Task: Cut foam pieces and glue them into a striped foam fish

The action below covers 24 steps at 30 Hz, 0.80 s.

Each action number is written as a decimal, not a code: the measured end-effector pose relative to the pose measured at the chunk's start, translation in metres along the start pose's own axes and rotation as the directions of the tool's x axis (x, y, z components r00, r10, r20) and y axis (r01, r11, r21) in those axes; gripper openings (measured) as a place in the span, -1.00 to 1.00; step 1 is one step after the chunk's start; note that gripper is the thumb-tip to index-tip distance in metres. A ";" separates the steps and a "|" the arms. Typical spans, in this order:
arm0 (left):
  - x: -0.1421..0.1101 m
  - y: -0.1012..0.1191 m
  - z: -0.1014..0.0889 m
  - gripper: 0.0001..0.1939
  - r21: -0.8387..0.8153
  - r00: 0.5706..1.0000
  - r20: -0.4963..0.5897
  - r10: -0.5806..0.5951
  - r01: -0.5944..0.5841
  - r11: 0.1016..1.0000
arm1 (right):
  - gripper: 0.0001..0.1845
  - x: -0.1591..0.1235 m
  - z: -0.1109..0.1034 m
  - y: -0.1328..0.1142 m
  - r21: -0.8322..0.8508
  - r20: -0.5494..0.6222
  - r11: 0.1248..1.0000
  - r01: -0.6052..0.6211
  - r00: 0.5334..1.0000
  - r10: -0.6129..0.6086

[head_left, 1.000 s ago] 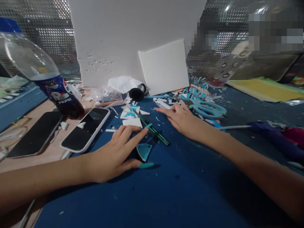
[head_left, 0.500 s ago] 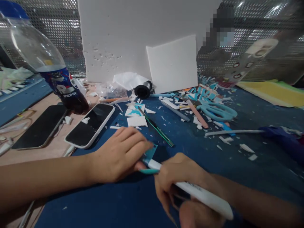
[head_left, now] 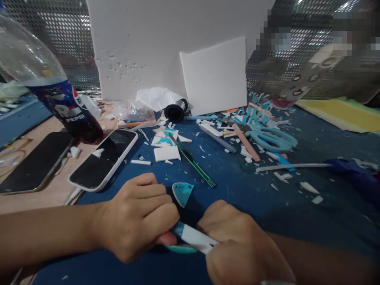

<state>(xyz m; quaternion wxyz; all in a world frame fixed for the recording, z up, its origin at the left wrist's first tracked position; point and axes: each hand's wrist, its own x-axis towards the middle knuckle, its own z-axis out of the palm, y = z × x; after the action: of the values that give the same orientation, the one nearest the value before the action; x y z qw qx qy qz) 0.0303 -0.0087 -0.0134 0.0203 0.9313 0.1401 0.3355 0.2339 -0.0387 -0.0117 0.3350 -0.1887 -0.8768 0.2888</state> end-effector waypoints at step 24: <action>-0.001 -0.005 0.003 -0.62 -0.119 0.925 0.147 -0.351 0.369 0.922 | -0.73 0.021 -0.040 0.045 -0.201 -0.431 0.877 -0.436 0.844 0.320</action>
<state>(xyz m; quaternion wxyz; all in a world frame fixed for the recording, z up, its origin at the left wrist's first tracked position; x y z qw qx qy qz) 0.0304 -0.0043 -0.0176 0.1577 0.9045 0.2829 0.2776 0.2533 0.0218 -0.0063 0.4047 -0.4597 -0.7710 0.1744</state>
